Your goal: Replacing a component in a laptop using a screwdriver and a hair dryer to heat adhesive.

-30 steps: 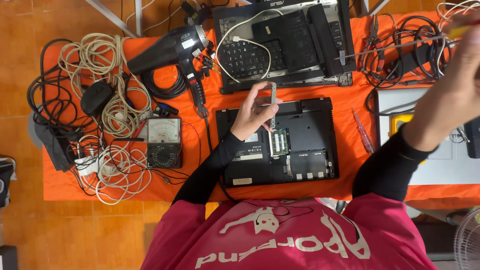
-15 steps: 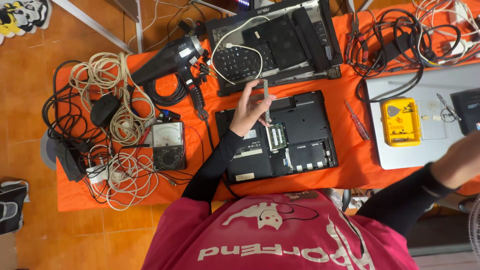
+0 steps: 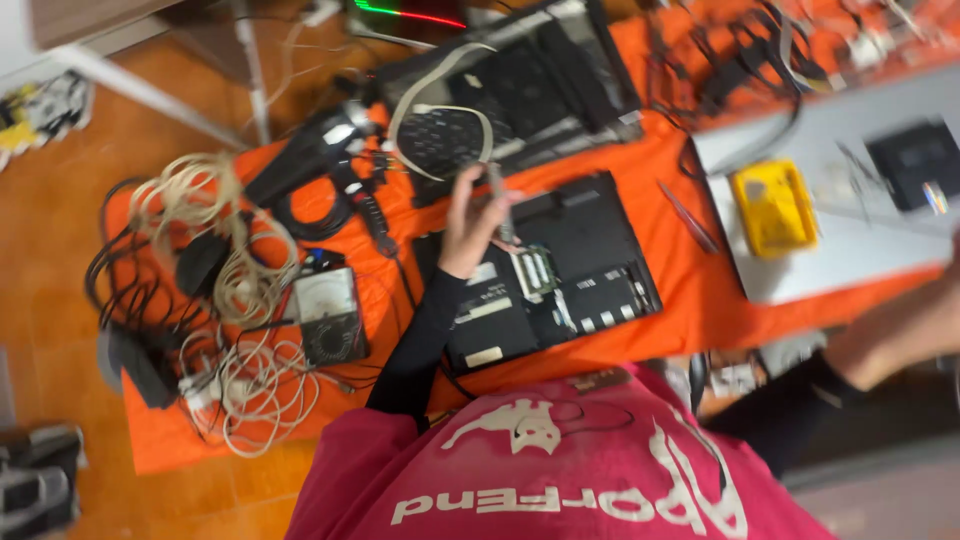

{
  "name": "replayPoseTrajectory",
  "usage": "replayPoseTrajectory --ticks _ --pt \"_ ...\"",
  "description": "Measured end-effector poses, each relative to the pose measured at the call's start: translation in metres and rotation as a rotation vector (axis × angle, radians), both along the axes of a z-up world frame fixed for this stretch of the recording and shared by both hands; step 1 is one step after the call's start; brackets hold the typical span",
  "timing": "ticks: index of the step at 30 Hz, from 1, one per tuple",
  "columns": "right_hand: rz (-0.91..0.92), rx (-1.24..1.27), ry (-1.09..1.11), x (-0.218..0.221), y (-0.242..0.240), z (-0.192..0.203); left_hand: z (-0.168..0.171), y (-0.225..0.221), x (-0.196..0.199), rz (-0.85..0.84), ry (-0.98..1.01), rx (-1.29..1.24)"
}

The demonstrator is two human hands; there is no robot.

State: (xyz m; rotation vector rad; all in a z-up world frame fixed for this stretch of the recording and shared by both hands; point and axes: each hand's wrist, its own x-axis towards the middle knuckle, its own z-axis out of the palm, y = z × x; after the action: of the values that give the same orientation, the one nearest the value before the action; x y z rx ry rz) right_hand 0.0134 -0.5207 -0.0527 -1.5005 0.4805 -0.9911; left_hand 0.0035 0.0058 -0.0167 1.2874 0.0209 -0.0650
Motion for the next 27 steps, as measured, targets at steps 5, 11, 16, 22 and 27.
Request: replayPoseTrajectory --ticks 5,11,16,22,27 --pt "-0.040 0.011 -0.168 -0.016 0.006 0.012 0.014 -0.009 -0.001 -0.044 0.037 0.038" --pt "0.068 0.005 -0.237 -0.026 0.000 0.002 0.015 -0.017 0.001 0.019 0.058 0.085" --pt "0.093 0.015 -0.255 -0.011 -0.001 -0.014 0.017 -0.021 0.003 0.080 0.012 0.107" --pt "0.096 0.071 -0.214 0.007 -0.011 -0.032 0.010 -0.023 0.002 0.109 -0.025 0.172" --pt "0.141 0.108 -0.198 0.006 -0.025 -0.039 0.003 -0.025 0.004 0.126 -0.017 0.205"
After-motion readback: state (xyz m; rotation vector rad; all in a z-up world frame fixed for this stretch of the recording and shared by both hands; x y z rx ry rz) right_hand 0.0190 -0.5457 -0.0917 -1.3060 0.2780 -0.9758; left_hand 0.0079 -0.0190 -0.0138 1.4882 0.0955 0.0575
